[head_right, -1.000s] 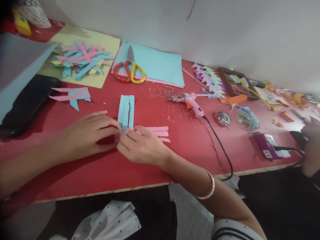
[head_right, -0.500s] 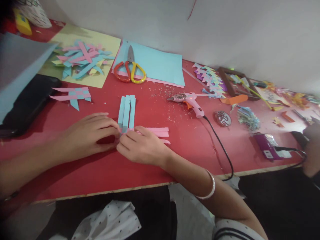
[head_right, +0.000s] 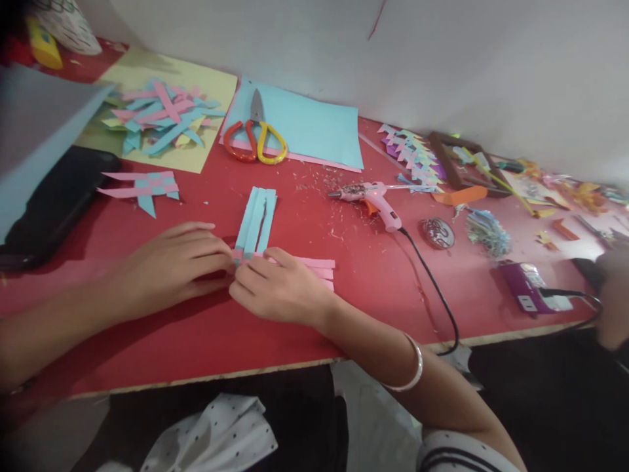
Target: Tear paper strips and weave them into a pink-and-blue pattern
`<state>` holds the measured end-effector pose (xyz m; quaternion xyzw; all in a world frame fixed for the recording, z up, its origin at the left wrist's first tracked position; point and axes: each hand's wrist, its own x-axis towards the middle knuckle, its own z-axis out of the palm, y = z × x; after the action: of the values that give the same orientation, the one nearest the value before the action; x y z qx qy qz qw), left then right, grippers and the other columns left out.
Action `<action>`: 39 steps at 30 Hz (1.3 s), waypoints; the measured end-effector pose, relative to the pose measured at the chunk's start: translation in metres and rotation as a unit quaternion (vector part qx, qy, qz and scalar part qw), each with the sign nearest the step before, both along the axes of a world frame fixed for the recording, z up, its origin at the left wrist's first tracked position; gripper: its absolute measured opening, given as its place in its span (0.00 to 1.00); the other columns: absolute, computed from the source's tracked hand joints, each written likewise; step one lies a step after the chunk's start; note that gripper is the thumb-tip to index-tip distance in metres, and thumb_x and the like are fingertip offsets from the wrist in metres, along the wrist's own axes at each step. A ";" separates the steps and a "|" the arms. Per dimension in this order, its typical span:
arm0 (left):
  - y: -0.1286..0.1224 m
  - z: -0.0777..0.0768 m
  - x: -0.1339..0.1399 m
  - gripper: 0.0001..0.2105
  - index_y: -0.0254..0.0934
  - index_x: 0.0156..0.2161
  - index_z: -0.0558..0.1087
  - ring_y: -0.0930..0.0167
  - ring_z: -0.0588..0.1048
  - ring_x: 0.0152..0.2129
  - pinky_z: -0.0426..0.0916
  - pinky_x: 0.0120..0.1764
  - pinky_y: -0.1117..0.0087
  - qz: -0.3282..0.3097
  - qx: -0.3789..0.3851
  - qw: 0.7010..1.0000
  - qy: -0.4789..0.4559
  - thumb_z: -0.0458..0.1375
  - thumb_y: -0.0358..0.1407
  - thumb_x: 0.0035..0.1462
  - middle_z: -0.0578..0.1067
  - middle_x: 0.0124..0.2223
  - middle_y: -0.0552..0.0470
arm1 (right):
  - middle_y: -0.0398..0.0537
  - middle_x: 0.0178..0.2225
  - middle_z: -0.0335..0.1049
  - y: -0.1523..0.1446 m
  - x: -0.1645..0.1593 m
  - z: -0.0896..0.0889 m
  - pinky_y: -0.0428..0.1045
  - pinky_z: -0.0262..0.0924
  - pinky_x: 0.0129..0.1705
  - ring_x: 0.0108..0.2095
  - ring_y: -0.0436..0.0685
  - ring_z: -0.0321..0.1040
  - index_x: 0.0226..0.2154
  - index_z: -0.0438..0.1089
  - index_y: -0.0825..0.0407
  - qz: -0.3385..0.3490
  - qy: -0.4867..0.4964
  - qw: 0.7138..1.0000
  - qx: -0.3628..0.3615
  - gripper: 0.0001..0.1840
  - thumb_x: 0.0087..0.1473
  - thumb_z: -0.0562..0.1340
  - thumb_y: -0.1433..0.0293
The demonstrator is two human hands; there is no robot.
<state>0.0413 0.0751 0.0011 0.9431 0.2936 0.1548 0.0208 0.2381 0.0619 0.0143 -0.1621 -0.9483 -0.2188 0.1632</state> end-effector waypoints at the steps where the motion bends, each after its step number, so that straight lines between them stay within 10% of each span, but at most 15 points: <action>1: 0.000 0.000 0.000 0.12 0.39 0.31 0.69 0.72 0.71 0.28 0.61 0.45 0.64 -0.003 0.005 1.000 -0.001 0.45 0.36 0.58 0.74 0.31 0.54 | 0.40 0.23 0.65 0.000 0.000 0.000 0.46 0.52 0.32 0.26 0.48 0.57 0.24 0.65 0.52 0.001 0.002 1.000 -0.001 0.11 0.53 0.54 0.79; 10: -0.003 0.000 0.004 0.13 0.37 0.30 0.69 0.72 0.70 0.26 0.62 0.37 0.68 -0.022 0.033 0.999 0.007 0.44 0.35 0.60 0.74 0.29 0.54 | 0.40 0.21 0.63 0.000 0.000 -0.004 0.45 0.52 0.32 0.25 0.48 0.57 0.22 0.64 0.52 0.008 0.030 0.999 -0.037 0.13 0.54 0.52 0.78; 19: -0.003 -0.002 0.004 0.15 0.38 0.30 0.70 0.73 0.70 0.27 0.59 0.36 0.69 -0.023 0.010 1.000 0.013 0.43 0.36 0.61 0.74 0.30 0.55 | 0.48 0.33 0.64 0.017 0.016 0.005 0.46 0.56 0.36 0.35 0.51 0.60 0.33 0.66 0.55 -0.059 0.042 0.919 -0.388 0.11 0.52 0.58 0.63; 39: -0.007 0.014 -0.006 0.16 0.42 0.25 0.70 0.77 0.69 0.23 0.61 0.39 0.70 -0.061 0.017 0.990 -0.122 0.45 0.36 0.60 0.74 0.24 0.60 | 0.48 0.34 0.65 0.014 0.015 0.005 0.46 0.55 0.35 0.34 0.51 0.61 0.33 0.67 0.53 -0.063 0.029 0.918 -0.391 0.07 0.51 0.57 0.69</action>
<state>0.0356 0.0682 0.0150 0.9334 0.2279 0.2724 0.0502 0.2529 0.0762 0.0190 -0.2782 -0.9411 0.1644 0.0999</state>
